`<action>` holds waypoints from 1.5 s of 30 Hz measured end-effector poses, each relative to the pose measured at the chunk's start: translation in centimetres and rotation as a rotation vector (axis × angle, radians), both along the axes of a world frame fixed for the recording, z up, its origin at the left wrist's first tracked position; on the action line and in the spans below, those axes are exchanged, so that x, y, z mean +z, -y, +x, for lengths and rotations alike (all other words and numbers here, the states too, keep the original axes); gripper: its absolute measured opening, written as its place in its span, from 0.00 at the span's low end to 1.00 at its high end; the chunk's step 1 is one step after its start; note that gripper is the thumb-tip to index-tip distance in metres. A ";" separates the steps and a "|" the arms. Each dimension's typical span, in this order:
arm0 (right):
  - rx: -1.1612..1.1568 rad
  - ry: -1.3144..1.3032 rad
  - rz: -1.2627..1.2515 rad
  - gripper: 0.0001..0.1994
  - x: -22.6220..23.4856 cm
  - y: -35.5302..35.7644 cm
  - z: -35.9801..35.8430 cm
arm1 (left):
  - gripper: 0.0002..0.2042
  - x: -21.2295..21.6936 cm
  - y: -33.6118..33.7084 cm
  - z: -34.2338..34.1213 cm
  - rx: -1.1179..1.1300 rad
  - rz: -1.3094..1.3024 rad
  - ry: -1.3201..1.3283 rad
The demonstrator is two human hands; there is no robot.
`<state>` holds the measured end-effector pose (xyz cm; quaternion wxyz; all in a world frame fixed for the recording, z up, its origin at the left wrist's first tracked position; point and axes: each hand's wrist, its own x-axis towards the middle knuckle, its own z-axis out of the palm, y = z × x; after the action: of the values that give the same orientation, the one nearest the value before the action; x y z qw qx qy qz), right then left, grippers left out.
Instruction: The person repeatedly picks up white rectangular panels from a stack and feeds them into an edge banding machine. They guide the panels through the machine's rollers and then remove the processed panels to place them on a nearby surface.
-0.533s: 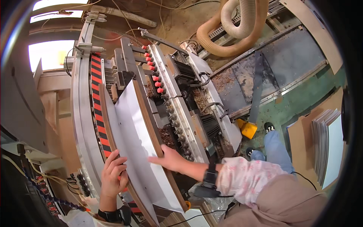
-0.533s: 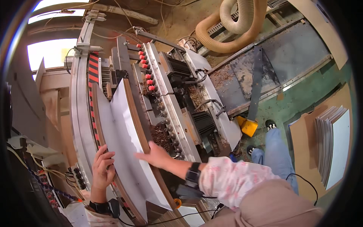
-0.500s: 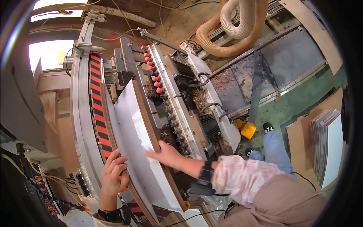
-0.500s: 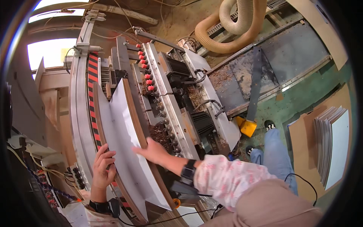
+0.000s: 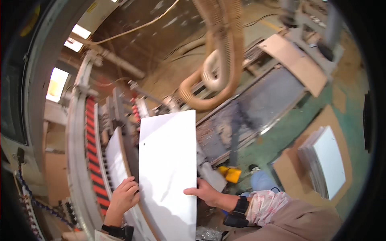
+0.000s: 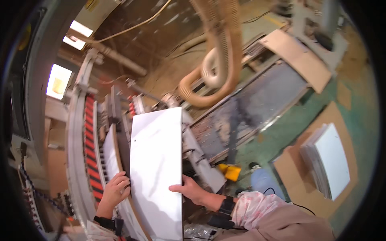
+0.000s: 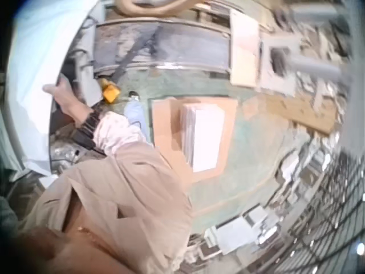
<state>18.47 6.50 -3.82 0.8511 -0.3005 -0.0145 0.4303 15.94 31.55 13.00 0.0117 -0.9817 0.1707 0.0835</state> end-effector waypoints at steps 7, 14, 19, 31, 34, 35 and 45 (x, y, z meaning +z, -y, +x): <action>-0.391 -0.178 -0.158 0.27 -2.9 18.2 -4.8 | 0.14 -2.9 1.5 -0.9 -0.023 -0.041 -0.176; -0.993 -0.315 -0.102 0.23 -5.1 32.2 -15.4 | 0.20 -3.1 1.6 -1.0 0.116 -0.064 -0.290; -1.471 -0.293 -0.061 0.18 -8.2 40.0 -19.0 | 0.23 -2.0 18.6 -5.8 0.419 -0.369 -0.987; -2.021 -0.685 0.082 0.09 -20.9 57.2 -21.2 | 0.22 -36.9 66.3 -0.1 0.662 -1.315 -1.538; -2.065 -0.776 0.252 0.09 -25.2 59.8 -20.4 | 0.23 -40.1 71.7 2.5 0.604 -1.378 -1.447; -2.105 -0.761 0.239 0.10 -28.2 60.5 -20.2 | 0.24 -40.8 74.0 3.4 0.559 -1.391 -1.438; -1.399 -0.779 -0.123 0.25 -31.9 64.8 -23.8 | 0.23 -46.5 75.7 7.5 0.451 -0.544 -1.411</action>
<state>-5.29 -58.32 -35.67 0.8493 -0.1145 0.4990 -0.1287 23.40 -44.20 -33.52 -0.3570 -0.6761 -0.0510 0.6425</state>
